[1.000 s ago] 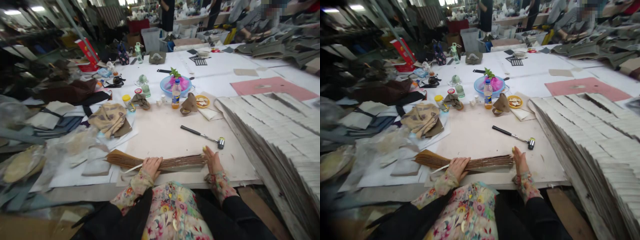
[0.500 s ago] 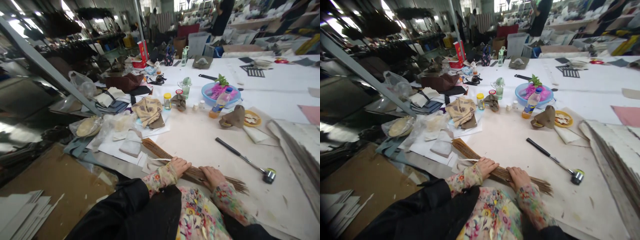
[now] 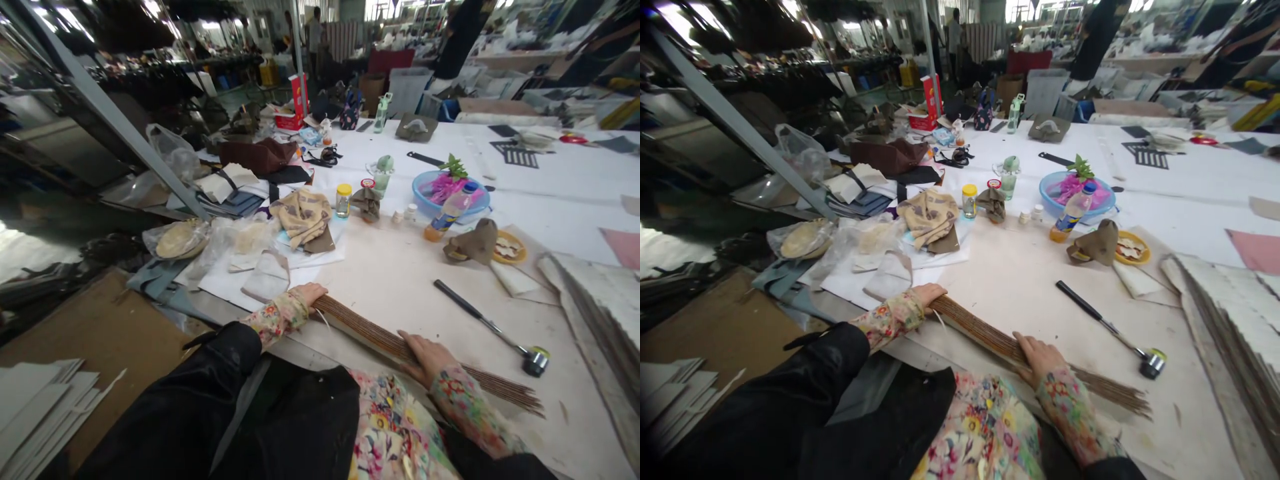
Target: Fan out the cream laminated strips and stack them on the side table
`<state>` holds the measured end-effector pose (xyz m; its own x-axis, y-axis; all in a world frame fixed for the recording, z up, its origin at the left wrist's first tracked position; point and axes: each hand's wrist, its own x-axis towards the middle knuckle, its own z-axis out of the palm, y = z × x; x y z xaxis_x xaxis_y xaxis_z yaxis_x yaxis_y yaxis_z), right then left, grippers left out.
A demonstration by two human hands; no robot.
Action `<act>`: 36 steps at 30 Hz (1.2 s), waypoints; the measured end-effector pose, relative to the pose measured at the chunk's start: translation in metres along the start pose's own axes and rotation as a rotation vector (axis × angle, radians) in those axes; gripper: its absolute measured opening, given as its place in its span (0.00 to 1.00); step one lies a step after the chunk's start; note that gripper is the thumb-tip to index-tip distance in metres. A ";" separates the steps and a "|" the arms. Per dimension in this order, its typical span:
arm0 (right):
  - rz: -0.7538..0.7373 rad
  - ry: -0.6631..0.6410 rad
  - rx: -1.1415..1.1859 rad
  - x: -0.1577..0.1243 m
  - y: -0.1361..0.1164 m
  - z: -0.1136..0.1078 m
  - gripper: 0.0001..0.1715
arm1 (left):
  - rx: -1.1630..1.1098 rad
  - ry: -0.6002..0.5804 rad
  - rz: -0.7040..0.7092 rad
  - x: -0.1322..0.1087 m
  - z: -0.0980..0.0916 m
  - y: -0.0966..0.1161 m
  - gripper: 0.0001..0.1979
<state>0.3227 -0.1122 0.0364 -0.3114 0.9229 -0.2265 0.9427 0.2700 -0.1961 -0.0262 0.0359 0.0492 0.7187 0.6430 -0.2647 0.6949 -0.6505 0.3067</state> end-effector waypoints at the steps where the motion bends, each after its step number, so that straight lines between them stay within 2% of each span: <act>1: -0.009 -0.019 -0.003 0.008 -0.008 -0.002 0.36 | -0.015 0.021 0.016 -0.002 0.001 0.000 0.29; 3: -0.008 -0.054 -0.005 0.018 -0.017 -0.007 0.31 | -0.048 0.083 0.018 -0.013 0.004 -0.004 0.25; 5: -0.016 -0.064 0.004 0.021 -0.019 -0.010 0.26 | -0.087 0.146 -0.046 -0.033 0.009 -0.012 0.20; 11: -0.024 -0.100 0.034 0.019 -0.012 -0.010 0.26 | -0.209 0.264 -0.427 -0.127 0.038 -0.047 0.21; 13: -0.026 -0.098 0.053 0.020 -0.011 -0.008 0.26 | -0.295 0.313 -0.496 -0.148 0.051 -0.043 0.20; 15: -0.029 -0.087 0.073 0.022 -0.010 -0.006 0.26 | -0.426 0.346 -0.530 -0.153 0.064 -0.024 0.20; 17: -0.030 -0.083 0.104 0.023 -0.008 -0.005 0.27 | -0.572 0.340 -0.499 -0.144 0.075 0.005 0.20; 19: -0.032 -0.092 0.175 0.023 -0.007 -0.009 0.28 | -0.686 0.288 -0.402 -0.126 0.082 0.039 0.18; 21: -0.004 -0.053 0.291 0.024 -0.007 -0.022 0.30 | -0.760 0.210 -0.277 -0.106 0.082 0.071 0.17; 22: 0.034 0.008 0.362 0.025 -0.007 -0.032 0.30 | -0.786 0.173 -0.221 -0.097 0.078 0.085 0.16; 25: 0.212 0.321 0.621 0.029 -0.009 -0.077 0.35 | -0.856 0.120 -0.108 -0.075 0.054 0.117 0.16; 29: 0.390 0.890 1.129 0.030 -0.017 -0.146 0.38 | -0.956 0.050 0.032 -0.053 0.020 0.152 0.19; 31: 0.428 1.134 1.409 0.028 -0.025 -0.164 0.34 | -1.024 -0.032 0.088 -0.039 0.017 0.166 0.21; 32: 0.450 1.182 1.560 0.026 -0.029 -0.165 0.31 | -1.087 -0.059 0.106 -0.032 0.019 0.172 0.23; 34: 0.484 1.081 1.879 0.020 -0.040 -0.150 0.27 | -1.319 -0.070 0.094 -0.016 0.026 0.177 0.28; 36: 0.463 0.823 2.074 0.014 -0.051 -0.118 0.24 | -1.691 -0.005 0.038 -0.002 0.028 0.175 0.34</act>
<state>0.2844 -0.0807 0.1555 0.4303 0.8410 -0.3279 -0.6281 0.0181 -0.7779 0.0944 -0.0901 0.0777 0.7355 0.6349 -0.2365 -0.1217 0.4672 0.8758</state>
